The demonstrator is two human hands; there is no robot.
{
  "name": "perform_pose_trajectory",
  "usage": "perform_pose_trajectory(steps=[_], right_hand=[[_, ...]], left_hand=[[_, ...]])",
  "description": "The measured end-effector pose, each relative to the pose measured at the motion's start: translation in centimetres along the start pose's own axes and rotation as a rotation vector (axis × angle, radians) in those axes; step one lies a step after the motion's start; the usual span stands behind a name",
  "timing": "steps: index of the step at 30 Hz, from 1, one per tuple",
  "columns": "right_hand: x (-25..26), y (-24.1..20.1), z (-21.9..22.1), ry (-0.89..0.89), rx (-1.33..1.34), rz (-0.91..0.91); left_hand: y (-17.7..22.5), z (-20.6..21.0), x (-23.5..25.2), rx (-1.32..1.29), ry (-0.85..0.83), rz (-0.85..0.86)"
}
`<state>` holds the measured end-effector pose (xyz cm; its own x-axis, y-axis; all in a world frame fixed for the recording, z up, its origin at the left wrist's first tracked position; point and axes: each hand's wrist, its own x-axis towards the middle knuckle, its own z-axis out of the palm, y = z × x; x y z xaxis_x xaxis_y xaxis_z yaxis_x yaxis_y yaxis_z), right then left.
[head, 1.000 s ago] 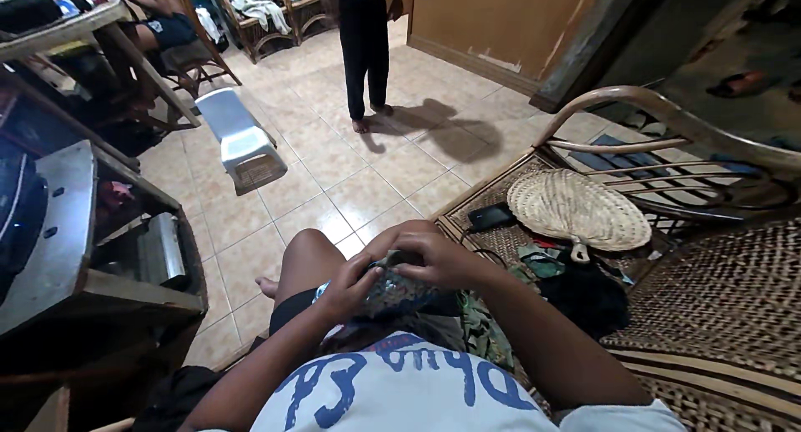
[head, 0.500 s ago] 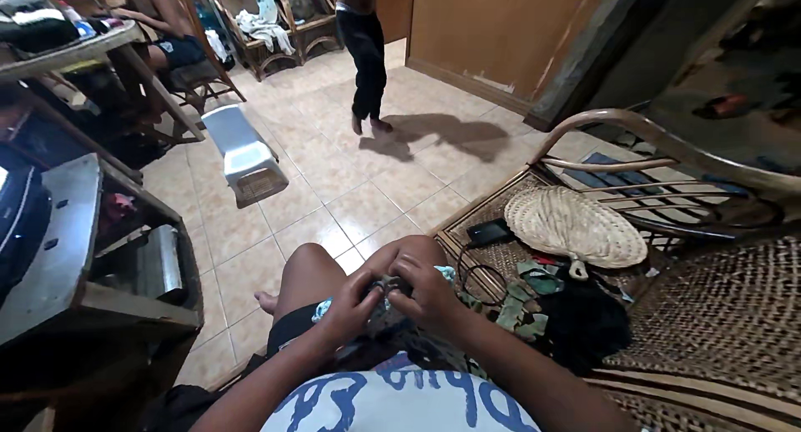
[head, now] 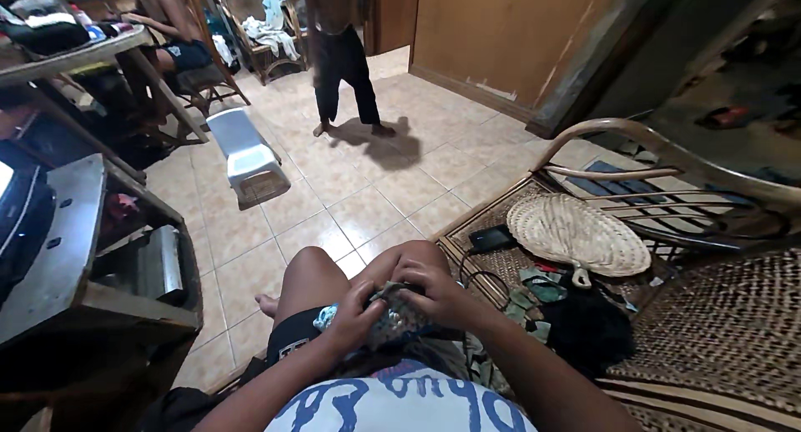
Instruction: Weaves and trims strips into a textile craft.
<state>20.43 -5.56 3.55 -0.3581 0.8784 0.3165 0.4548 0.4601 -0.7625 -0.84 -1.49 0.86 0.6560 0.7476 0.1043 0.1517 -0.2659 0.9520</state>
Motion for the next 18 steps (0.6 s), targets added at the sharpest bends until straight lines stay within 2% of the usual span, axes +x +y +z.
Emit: perform_pose_trajectory(steps=[5,10,14,16,18], right_hand=[[0.9,-1.2,-1.9,-0.169,-0.288,-0.138],[1.7,-2.9,-3.4,-0.256,-0.474,-0.045],[2.4,-4.4,-4.2,-0.409,-0.583,0.116],[2.6,-4.7,-4.5,-0.455,-0.592,0.11],[2.5,-4.3,-4.6,-0.426,-0.642,0.017]], left_hand=[[-0.7,0.2,0.0,-0.001,-0.004,0.04],[-0.7,0.0,-0.1,-0.018,0.017,0.06],[-0.7,0.1,-0.1,-0.04,0.042,0.05],[-0.8,0.1,-0.1,-0.051,0.065,0.044],[-1.0,0.0,0.0,-0.057,0.072,0.058]])
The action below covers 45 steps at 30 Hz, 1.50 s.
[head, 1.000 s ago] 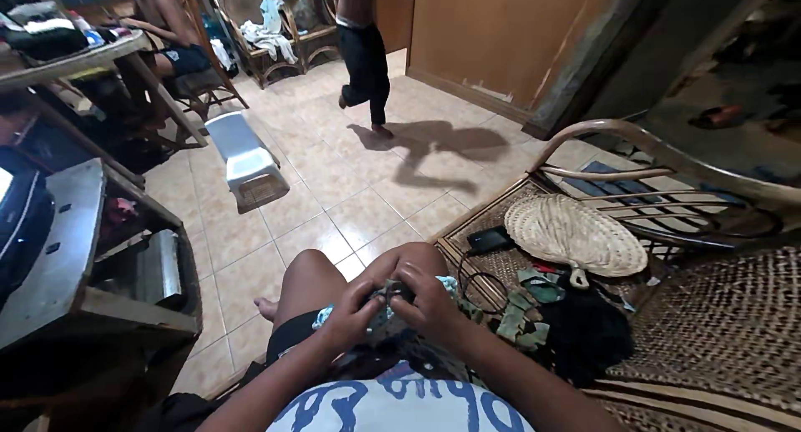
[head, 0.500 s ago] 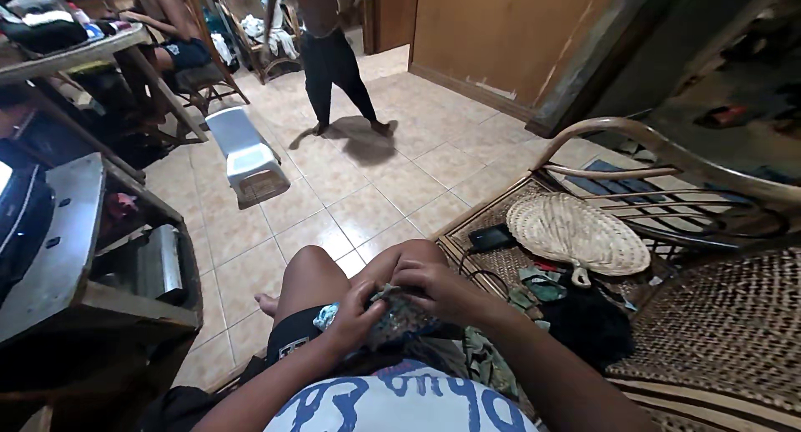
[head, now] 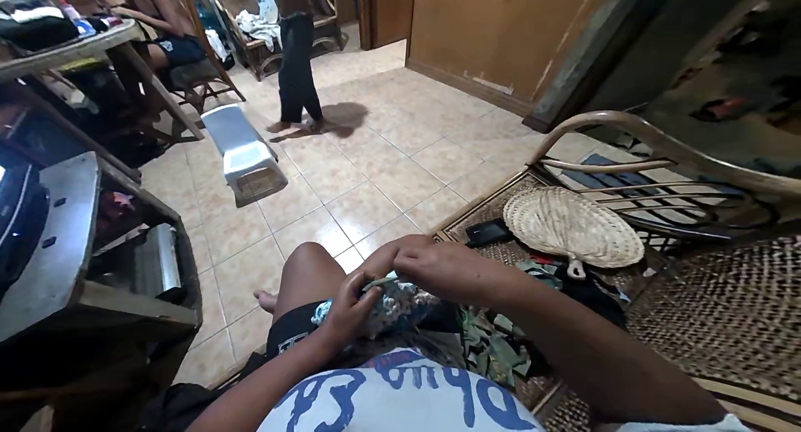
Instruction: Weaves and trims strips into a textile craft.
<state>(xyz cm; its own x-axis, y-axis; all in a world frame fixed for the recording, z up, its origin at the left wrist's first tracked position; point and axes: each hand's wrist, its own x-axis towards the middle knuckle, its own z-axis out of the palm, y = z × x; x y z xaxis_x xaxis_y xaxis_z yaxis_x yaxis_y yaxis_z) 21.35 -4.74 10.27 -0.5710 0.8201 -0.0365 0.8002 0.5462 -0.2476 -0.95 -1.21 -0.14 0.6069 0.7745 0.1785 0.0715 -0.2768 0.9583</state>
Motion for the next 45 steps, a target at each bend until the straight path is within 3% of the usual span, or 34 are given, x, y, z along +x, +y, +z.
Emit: perform_pose_trajectory(steps=[7,9,12,15,23,31,36,45], right_hand=[[2.0,0.5,1.2,0.293,-0.482,-0.172],[2.8,0.6,2.7,0.51,-0.436,-0.195],[3.3,-0.1,5.7,0.722,-0.087,-0.071],[2.6,-1.1,7.9,0.727,0.28,0.047],[0.4,-2.4,9.1,0.642,0.65,0.259],[0.3,-1.6,8.6,0.59,0.559,0.159],[0.5,-1.2,9.2,0.73,0.541,0.056],[0.1,-2.1,9.1,0.679,0.869,0.154]], left_hand=[[0.9,0.1,0.1,0.074,-0.14,0.004],[0.8,0.2,0.0,0.096,-0.128,0.036],[0.2,0.4,0.0,0.12,-0.029,0.117],[-0.4,0.3,0.1,0.138,0.059,0.193],[0.0,0.6,-0.4,0.257,0.111,0.179],[-0.2,0.4,-0.3,0.36,0.129,0.275],[0.2,0.4,-0.4,0.443,0.121,0.312],[1.3,0.5,-0.7,0.512,0.105,0.326]])
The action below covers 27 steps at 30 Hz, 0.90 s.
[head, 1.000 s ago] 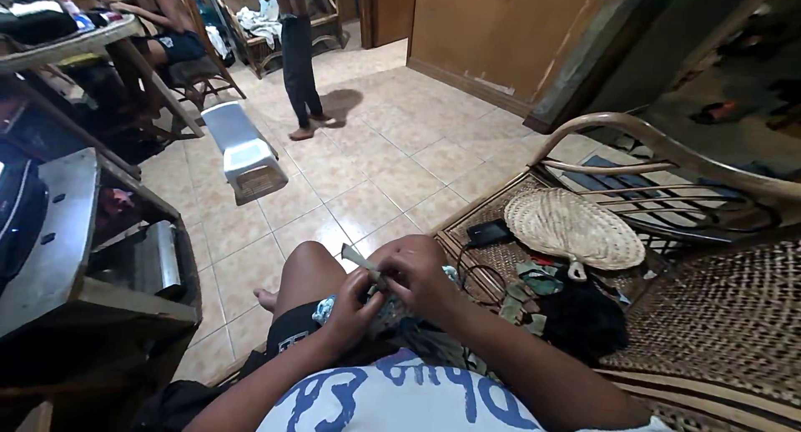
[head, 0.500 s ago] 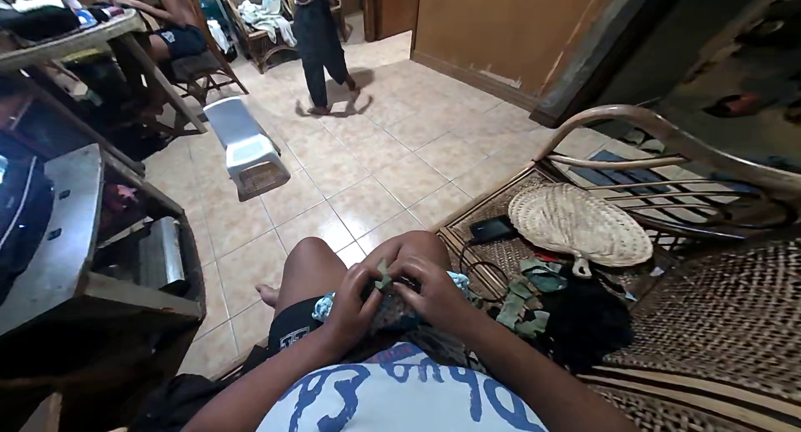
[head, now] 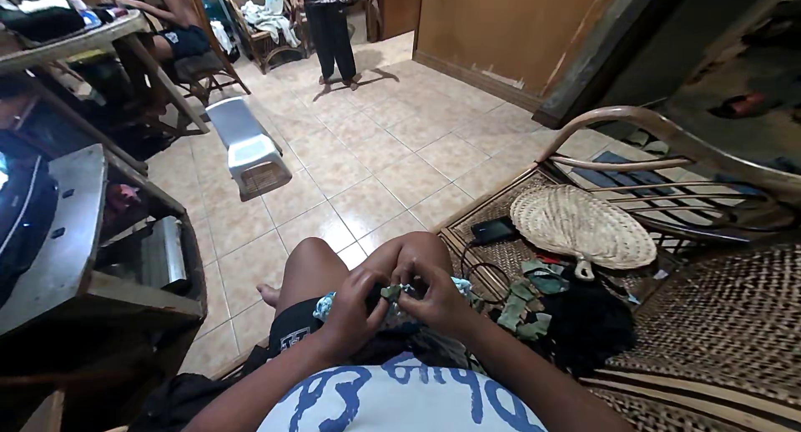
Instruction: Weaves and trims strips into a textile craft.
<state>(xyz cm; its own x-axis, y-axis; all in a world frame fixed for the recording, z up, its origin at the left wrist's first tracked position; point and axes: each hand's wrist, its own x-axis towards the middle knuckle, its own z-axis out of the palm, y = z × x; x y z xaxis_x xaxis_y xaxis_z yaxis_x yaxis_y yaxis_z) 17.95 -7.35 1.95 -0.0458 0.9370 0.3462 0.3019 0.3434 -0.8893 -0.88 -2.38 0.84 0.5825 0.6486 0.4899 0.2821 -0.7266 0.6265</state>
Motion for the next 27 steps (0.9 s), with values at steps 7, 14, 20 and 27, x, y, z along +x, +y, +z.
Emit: perform_pose_trajectory(steps=[7,14,20,27], right_hand=[[-0.2,1.0,0.0,0.06,-0.09,-0.183],[0.2,0.7,-0.1,0.073,-0.076,-0.203],[0.3,1.2,-0.7,0.043,-0.157,-0.301],[0.2,2.2,0.3,0.158,-0.221,-0.311]], left_hand=[[0.0,-0.7,0.6,-0.22,-0.118,-0.161],[-0.7,-0.5,0.6,-0.379,-0.114,-0.212],[-0.6,-0.6,0.8,-0.502,-0.123,-0.305],[-0.9,-0.9,1.0,-0.855,-0.221,-0.541]])
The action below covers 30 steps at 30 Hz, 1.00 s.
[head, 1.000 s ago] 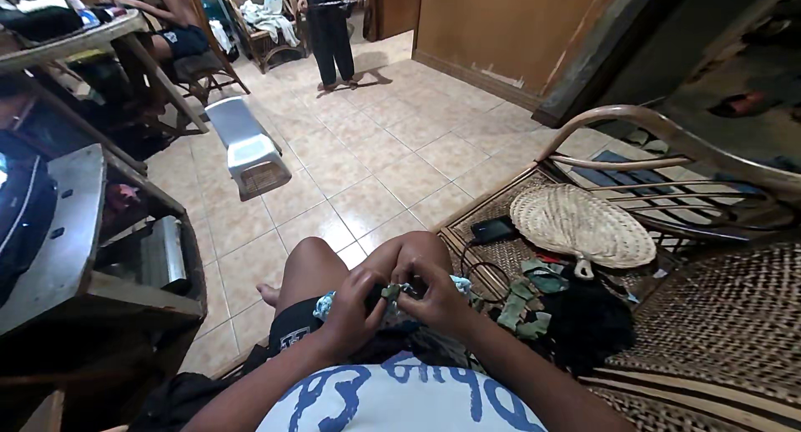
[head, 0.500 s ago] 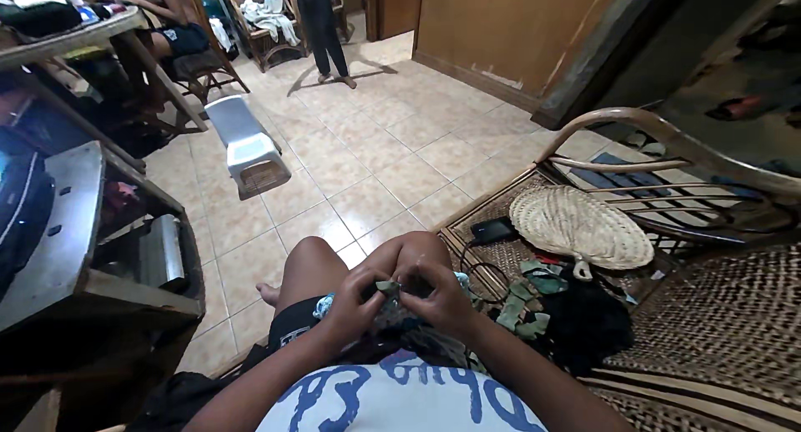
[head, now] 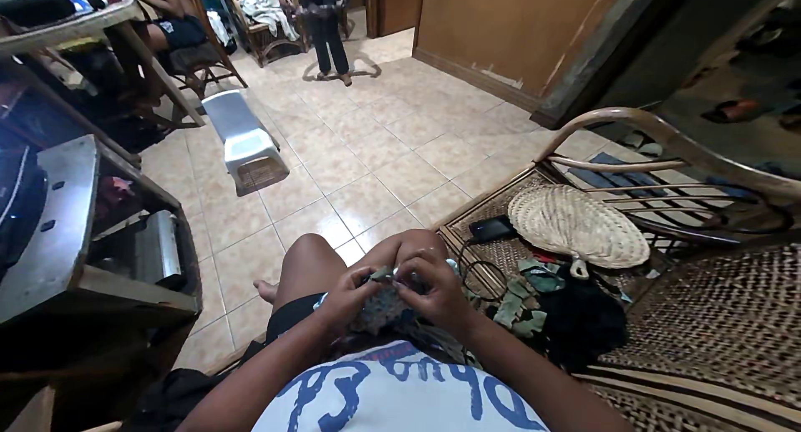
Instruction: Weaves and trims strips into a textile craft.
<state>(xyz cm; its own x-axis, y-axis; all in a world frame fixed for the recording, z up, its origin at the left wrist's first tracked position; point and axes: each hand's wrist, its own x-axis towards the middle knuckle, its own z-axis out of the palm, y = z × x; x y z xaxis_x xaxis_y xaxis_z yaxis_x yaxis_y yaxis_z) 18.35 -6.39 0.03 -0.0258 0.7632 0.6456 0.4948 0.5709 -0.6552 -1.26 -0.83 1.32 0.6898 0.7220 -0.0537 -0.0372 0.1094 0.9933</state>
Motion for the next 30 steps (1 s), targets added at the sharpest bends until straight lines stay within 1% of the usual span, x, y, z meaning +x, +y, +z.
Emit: perform_pose_trajectory(steps=[3,5,7,9,11,14,15,17,19,21,25,30], right_hand=[[-0.3,0.0,0.5,0.033,-0.106,-0.03],[-0.3,0.4,0.8,0.034,-0.12,-0.046],[-0.5,0.8,1.0,0.028,-0.079,-0.052],[-0.5,0.9,0.9,0.014,-0.065,-0.047],[-0.5,0.6,0.8,0.017,-0.12,-0.035],[0.0,-0.2,0.4,0.021,-0.339,-0.072],[0.3,-0.5,0.3,0.019,-0.428,-0.109],[0.6,-1.0,0.4,0.026,-0.59,-0.194],[0.7,-1.2,0.8,0.054,-0.692,-0.264],[0.9,-1.2,0.9,0.058,-0.716,-0.299],[1.4,-0.7,0.6,-0.006,-0.615,-0.312],[1.8,-0.5,0.0,-0.027,-0.557,-0.338]], left_hand=[[0.0,0.1,0.0,-0.205,0.013,-0.126],[-0.2,0.1,0.1,-0.287,0.024,-0.143],[-0.3,0.0,0.2,-0.302,0.04,-0.129],[-0.4,-0.1,0.3,-0.231,0.067,-0.082],[-0.5,0.1,0.2,-0.102,0.098,0.024],[-0.9,0.1,0.3,0.153,0.115,0.253],[-1.1,0.1,0.3,0.262,0.135,0.33],[-1.2,0.3,0.1,0.448,0.194,0.431],[-0.9,0.4,-0.2,0.528,0.22,0.482],[-0.9,0.4,-0.3,0.558,0.223,0.51],[-1.3,0.0,-0.3,0.584,0.232,0.551],[-1.0,0.1,-0.3,0.602,0.232,0.551]])
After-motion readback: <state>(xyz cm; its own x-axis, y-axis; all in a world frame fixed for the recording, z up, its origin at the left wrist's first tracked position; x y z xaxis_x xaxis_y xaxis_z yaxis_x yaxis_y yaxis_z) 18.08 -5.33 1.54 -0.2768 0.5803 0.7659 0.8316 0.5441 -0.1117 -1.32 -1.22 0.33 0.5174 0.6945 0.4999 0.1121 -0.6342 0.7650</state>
